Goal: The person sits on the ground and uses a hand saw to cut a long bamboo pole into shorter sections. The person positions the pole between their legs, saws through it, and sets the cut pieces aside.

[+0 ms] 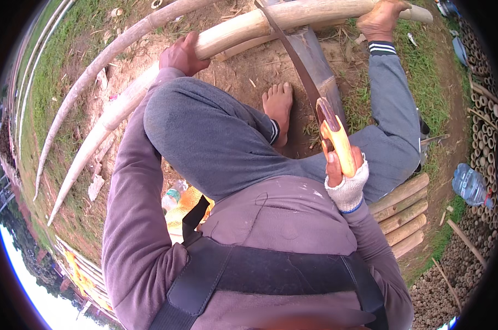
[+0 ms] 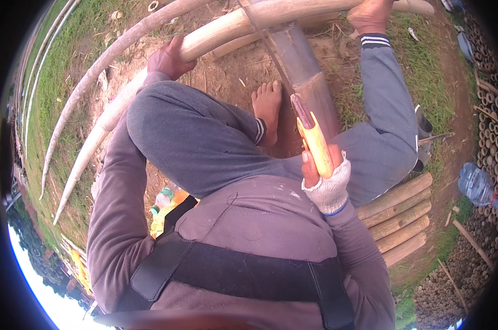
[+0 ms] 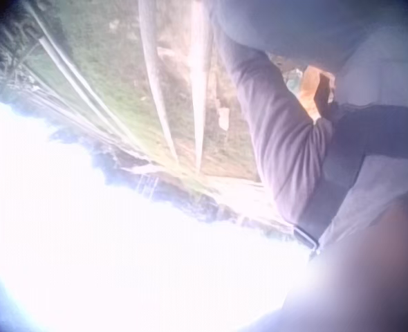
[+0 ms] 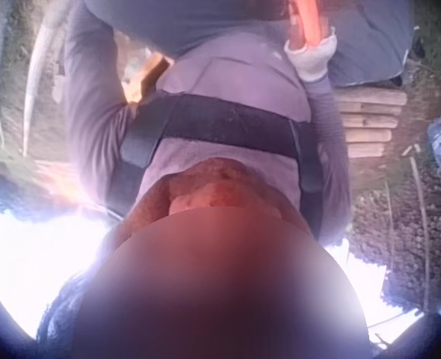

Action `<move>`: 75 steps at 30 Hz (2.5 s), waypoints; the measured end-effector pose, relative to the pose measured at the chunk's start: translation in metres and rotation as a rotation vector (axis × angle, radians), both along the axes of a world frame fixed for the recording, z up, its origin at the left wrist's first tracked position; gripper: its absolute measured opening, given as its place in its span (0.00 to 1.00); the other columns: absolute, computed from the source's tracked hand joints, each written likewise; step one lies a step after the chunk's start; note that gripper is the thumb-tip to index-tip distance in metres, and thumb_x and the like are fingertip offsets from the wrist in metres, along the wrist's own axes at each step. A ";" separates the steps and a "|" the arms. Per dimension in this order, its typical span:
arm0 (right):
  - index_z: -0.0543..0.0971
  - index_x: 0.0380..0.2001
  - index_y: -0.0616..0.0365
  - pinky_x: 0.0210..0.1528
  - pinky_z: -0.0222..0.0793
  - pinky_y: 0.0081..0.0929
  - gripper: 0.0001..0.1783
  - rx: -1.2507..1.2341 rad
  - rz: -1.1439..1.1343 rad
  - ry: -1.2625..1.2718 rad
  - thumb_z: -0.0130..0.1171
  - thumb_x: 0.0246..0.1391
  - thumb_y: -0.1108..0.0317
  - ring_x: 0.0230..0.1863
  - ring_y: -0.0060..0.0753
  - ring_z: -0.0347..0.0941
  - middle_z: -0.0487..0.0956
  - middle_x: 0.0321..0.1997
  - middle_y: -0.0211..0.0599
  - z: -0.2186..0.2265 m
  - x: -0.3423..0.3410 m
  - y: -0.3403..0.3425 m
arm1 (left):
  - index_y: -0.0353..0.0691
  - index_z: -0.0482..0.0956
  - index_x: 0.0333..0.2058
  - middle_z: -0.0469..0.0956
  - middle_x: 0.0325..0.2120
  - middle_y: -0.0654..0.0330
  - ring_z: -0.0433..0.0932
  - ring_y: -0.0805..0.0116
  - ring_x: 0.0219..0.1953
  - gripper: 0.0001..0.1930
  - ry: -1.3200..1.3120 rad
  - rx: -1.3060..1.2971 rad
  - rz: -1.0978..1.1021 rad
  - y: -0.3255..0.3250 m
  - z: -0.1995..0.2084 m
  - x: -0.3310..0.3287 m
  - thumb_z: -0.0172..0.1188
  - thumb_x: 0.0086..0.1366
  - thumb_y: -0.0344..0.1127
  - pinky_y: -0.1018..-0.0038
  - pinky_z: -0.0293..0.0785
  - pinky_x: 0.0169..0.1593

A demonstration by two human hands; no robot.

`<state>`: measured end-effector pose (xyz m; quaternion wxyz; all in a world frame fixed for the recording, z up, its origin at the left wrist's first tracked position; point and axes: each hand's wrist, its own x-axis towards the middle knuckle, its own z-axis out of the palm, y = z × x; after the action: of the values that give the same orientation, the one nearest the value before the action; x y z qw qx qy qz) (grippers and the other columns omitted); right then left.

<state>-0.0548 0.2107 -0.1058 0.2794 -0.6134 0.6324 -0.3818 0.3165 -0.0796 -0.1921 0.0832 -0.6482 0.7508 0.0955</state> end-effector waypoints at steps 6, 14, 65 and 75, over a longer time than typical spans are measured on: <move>0.83 0.35 0.64 0.32 0.76 0.42 0.21 -0.198 -0.170 -0.019 0.72 0.61 0.53 0.29 0.56 0.83 0.84 0.28 0.53 -0.034 0.061 -0.212 | 0.54 0.72 0.64 0.86 0.48 0.53 0.88 0.52 0.50 0.39 -0.017 -0.002 -0.038 -0.015 0.009 -0.019 0.75 0.56 0.58 0.56 0.84 0.55; 0.80 0.41 0.66 0.33 0.74 0.34 0.11 -0.043 -0.029 -0.027 0.69 0.63 0.69 0.27 0.39 0.79 0.79 0.29 0.44 -0.015 0.005 -0.029 | 0.55 0.73 0.60 0.85 0.49 0.54 0.87 0.52 0.50 0.38 -0.020 0.034 0.036 0.002 0.004 0.002 0.77 0.54 0.58 0.54 0.84 0.54; 0.72 0.64 0.60 0.65 0.70 0.52 0.37 -0.309 -0.372 0.323 0.67 0.62 0.47 0.60 0.57 0.77 0.81 0.58 0.50 -0.008 -0.059 0.006 | 0.42 0.68 0.63 0.84 0.49 0.40 0.84 0.40 0.53 0.47 0.118 -0.060 -0.080 -0.010 -0.012 0.007 0.77 0.47 0.55 0.45 0.79 0.55; 0.68 0.72 0.60 0.82 0.43 0.60 0.44 1.031 -1.018 0.746 0.65 0.59 0.47 0.80 0.60 0.54 0.63 0.78 0.54 -0.087 -0.111 0.373 | 0.41 0.71 0.66 0.84 0.50 0.41 0.84 0.45 0.54 0.44 0.121 -0.121 -0.086 -0.042 -0.021 0.029 0.78 0.55 0.52 0.48 0.79 0.57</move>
<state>-0.1654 0.5838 -0.1924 0.0900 -0.1319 0.9814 0.1065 0.3453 -0.1219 -0.2135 0.0025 -0.6123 0.7860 0.0855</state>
